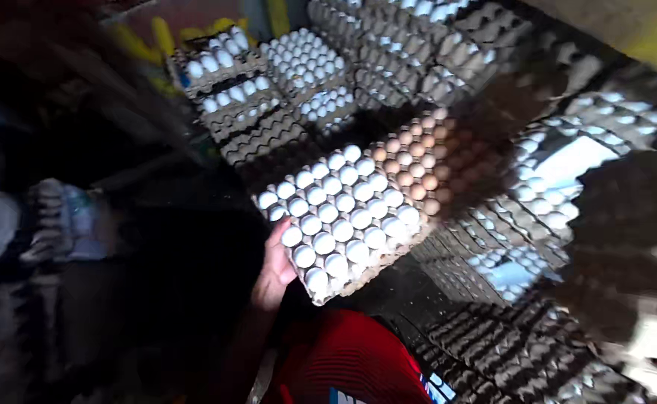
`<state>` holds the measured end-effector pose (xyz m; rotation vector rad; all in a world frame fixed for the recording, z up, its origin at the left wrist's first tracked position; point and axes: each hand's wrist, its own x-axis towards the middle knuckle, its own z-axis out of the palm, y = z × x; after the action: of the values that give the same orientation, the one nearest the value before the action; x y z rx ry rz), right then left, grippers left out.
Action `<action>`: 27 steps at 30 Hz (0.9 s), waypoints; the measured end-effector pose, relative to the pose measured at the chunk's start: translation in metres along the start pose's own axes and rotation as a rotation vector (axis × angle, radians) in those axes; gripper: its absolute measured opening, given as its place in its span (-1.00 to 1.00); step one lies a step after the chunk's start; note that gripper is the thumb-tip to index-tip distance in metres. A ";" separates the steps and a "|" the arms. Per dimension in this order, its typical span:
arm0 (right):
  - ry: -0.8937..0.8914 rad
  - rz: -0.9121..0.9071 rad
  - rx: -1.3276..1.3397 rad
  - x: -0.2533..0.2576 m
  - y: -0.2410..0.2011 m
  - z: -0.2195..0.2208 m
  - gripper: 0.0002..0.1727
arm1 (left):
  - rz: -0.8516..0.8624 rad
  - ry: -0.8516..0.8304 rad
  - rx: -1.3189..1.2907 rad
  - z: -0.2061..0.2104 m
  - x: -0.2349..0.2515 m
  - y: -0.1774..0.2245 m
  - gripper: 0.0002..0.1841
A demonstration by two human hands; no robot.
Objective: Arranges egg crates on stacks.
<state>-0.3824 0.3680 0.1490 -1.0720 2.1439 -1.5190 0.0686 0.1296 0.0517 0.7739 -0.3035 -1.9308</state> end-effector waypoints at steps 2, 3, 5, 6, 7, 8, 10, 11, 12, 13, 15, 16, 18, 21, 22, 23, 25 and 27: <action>-0.248 -0.295 -0.242 -0.007 -0.106 0.100 -0.22 | -0.031 -0.034 -0.005 -0.002 -0.003 0.004 -0.48; -0.315 -0.411 -0.354 -0.015 -0.134 0.140 -0.14 | -0.041 -0.063 -0.008 -0.004 -0.004 0.006 -0.40; -0.392 -0.567 -0.494 -0.034 -0.160 0.210 -0.14 | -0.058 -0.090 -0.006 -0.006 -0.009 0.011 -0.23; -0.423 -0.613 -0.551 -0.042 -0.165 0.240 -0.16 | -0.055 -0.099 -0.004 -0.004 -0.012 0.012 -0.18; -0.463 -0.644 -0.605 -0.049 -0.168 0.266 -0.16 | -0.050 -0.116 -0.001 -0.003 -0.015 0.012 -0.15; -0.514 -0.658 -0.656 -0.056 -0.171 0.288 -0.17 | -0.045 -0.131 0.005 -0.002 -0.019 0.012 -0.14; -0.619 -0.664 -0.723 -0.069 -0.173 0.319 -0.22 | -0.042 -0.131 0.050 0.001 -0.026 0.017 -0.10; -0.667 -0.669 -0.746 -0.074 -0.173 0.327 -0.21 | -0.034 -0.126 0.077 0.003 -0.028 0.021 -0.11; -0.708 -0.685 -0.758 -0.076 -0.172 0.328 -0.18 | -0.027 -0.129 0.100 0.003 -0.028 0.024 -0.12; -0.733 -0.706 -0.748 -0.074 -0.171 0.323 -0.13 | -0.022 -0.127 0.129 0.002 -0.029 0.025 -0.13; -0.722 -0.689 -0.649 -0.053 -0.170 0.301 -0.08 | -0.019 -0.131 0.221 -0.005 -0.028 0.029 -0.19; -0.682 -0.650 -0.582 -0.032 -0.168 0.289 -0.12 | -0.027 -0.111 0.278 -0.005 -0.028 0.032 -0.24; -0.612 -0.487 -0.519 0.029 -0.147 0.271 -0.20 | -0.046 -0.017 0.364 0.000 -0.028 0.030 -0.35; -0.688 -0.063 -0.478 0.099 -0.079 0.267 -0.23 | -0.073 0.127 0.472 0.003 -0.027 0.019 -0.38; -0.782 0.074 -0.370 0.108 -0.067 0.269 -0.37 | -0.064 0.154 0.503 0.002 -0.025 0.016 -0.37; -0.871 0.189 -0.234 0.113 -0.059 0.272 -0.50 | -0.049 0.178 0.521 0.003 -0.023 0.014 -0.37; -0.975 0.330 -0.027 0.118 -0.050 0.278 -0.59 | -0.019 0.224 0.507 0.007 -0.021 0.013 -0.41; -1.015 0.379 0.006 0.122 -0.050 0.283 -0.60 | 0.002 0.269 0.485 0.012 -0.021 0.014 -0.49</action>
<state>-0.2694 0.0803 0.1027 -1.0268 1.4749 -0.5778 0.0769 0.1396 0.0762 1.3338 -0.6165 -1.7405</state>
